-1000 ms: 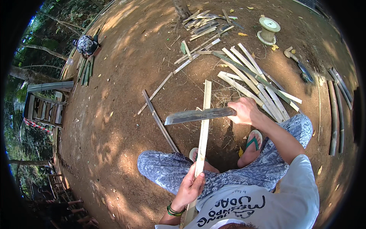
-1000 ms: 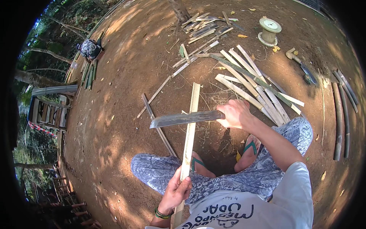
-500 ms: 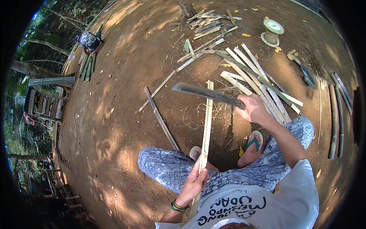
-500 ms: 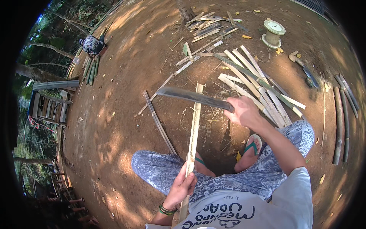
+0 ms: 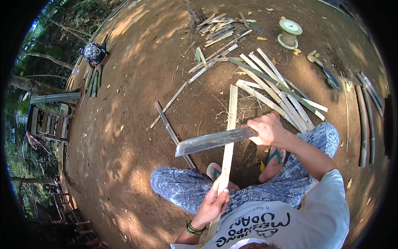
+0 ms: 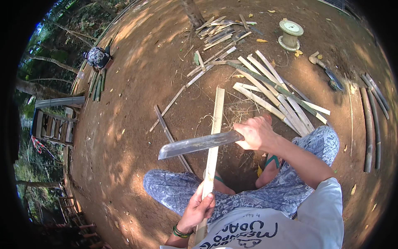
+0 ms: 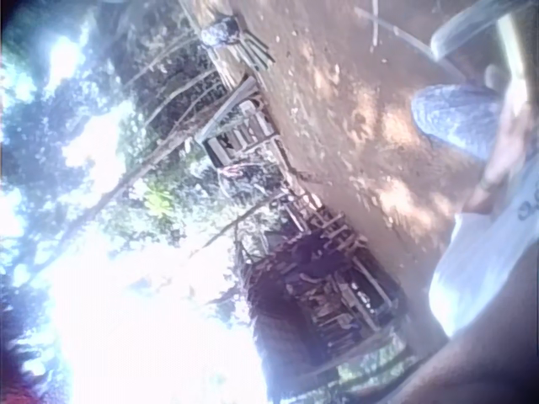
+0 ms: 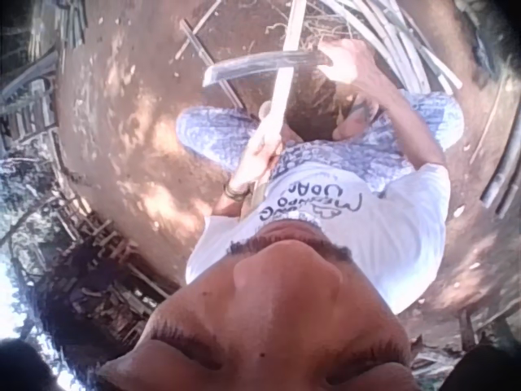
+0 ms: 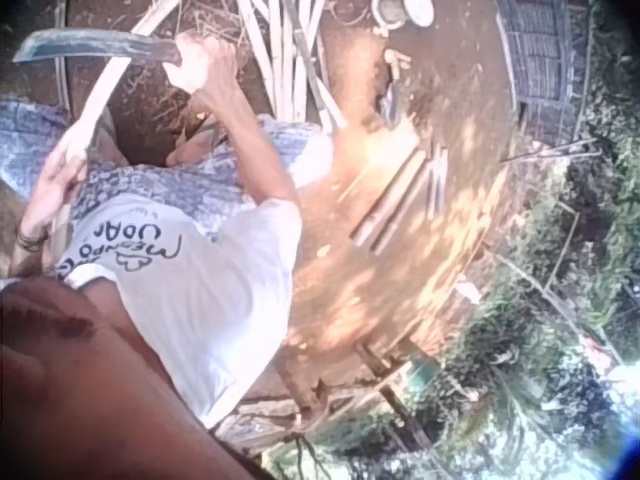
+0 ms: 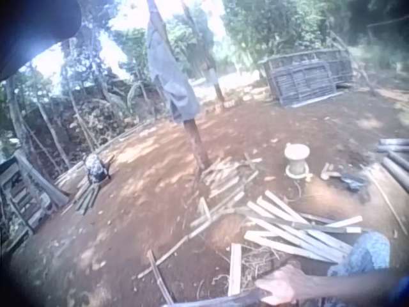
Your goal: The person sits on the ground and uses a machete to shave thin strips of bamboo. They hold the bamboo in their left hand and repeatedly strike the blade against the wood to remove the outer layer, creating long, thin slivers.
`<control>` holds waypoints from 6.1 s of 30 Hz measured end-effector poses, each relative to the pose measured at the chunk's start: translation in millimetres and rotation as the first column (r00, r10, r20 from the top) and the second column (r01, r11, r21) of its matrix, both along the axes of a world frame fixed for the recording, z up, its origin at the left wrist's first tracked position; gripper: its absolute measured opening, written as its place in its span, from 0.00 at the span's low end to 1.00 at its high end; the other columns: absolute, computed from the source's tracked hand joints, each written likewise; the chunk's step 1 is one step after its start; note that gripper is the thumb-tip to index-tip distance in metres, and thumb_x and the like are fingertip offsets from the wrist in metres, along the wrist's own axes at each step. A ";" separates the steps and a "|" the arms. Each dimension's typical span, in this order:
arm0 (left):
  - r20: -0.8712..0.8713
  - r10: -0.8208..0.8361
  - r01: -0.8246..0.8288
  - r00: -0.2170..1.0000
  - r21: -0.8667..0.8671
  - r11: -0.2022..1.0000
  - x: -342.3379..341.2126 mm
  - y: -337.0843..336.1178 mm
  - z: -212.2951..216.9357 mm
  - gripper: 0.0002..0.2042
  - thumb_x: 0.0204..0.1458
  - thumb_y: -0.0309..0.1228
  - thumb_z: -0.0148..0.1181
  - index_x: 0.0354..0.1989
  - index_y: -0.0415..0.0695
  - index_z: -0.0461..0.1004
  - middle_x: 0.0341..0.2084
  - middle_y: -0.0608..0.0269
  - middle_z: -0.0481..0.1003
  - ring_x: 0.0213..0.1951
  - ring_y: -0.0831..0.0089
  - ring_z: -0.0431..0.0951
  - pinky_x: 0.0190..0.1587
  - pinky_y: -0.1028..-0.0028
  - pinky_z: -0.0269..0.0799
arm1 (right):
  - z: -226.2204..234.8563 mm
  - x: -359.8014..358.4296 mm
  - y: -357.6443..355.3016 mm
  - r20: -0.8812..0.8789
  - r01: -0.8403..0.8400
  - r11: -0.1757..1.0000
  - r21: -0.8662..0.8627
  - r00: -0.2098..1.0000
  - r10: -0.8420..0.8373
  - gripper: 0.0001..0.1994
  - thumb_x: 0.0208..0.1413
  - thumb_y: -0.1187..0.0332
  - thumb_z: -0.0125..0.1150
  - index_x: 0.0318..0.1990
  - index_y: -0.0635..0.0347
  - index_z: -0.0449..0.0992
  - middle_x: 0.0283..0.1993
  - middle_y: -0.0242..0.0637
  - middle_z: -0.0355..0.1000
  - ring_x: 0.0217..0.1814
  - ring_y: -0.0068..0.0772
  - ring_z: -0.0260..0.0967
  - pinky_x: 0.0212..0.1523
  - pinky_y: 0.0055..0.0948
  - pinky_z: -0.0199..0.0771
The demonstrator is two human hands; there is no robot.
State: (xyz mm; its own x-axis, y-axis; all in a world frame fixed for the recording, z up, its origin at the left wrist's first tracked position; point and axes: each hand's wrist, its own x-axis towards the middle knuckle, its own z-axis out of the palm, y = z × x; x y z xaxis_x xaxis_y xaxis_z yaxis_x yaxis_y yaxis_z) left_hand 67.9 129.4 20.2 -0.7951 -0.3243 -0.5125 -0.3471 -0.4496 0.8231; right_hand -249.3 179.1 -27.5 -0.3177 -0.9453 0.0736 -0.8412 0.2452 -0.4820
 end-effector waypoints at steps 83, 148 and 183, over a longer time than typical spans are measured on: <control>-0.023 -0.074 0.040 0.997 -0.666 0.745 -14.3 -8.9 3.6 0.30 0.65 0.25 0.44 0.75 0.41 0.43 0.32 0.70 0.69 0.26 0.85 0.64 0.29 0.81 0.63 | 5.5 7.6 15.7 -0.054 -0.092 0.967 -0.239 0.995 0.081 0.15 0.36 0.59 0.71 0.28 0.56 0.73 0.21 0.39 0.71 0.21 0.50 0.70 0.23 0.48 0.66; -0.266 0.166 -0.062 0.949 0.358 0.932 1.3 -20.0 0.3 0.26 0.70 0.34 0.38 0.75 0.53 0.42 0.24 0.70 0.61 0.17 0.84 0.56 0.17 0.83 0.53 | 18.5 -20.8 16.2 0.390 0.354 0.928 -0.116 0.876 -0.285 0.12 0.51 0.63 0.64 0.29 0.65 0.78 0.17 0.47 0.67 0.19 0.44 0.66 0.26 0.40 0.65; -0.046 0.041 -0.058 0.998 -0.485 0.873 3.8 -4.6 6.6 0.25 0.65 0.28 0.51 0.70 0.37 0.55 0.32 0.68 0.72 0.28 0.85 0.67 0.32 0.81 0.65 | 33.3 -73.6 14.8 0.067 0.446 0.857 -0.258 0.893 -0.445 0.10 0.46 0.66 0.63 0.28 0.66 0.77 0.18 0.51 0.70 0.21 0.52 0.70 0.28 0.44 0.68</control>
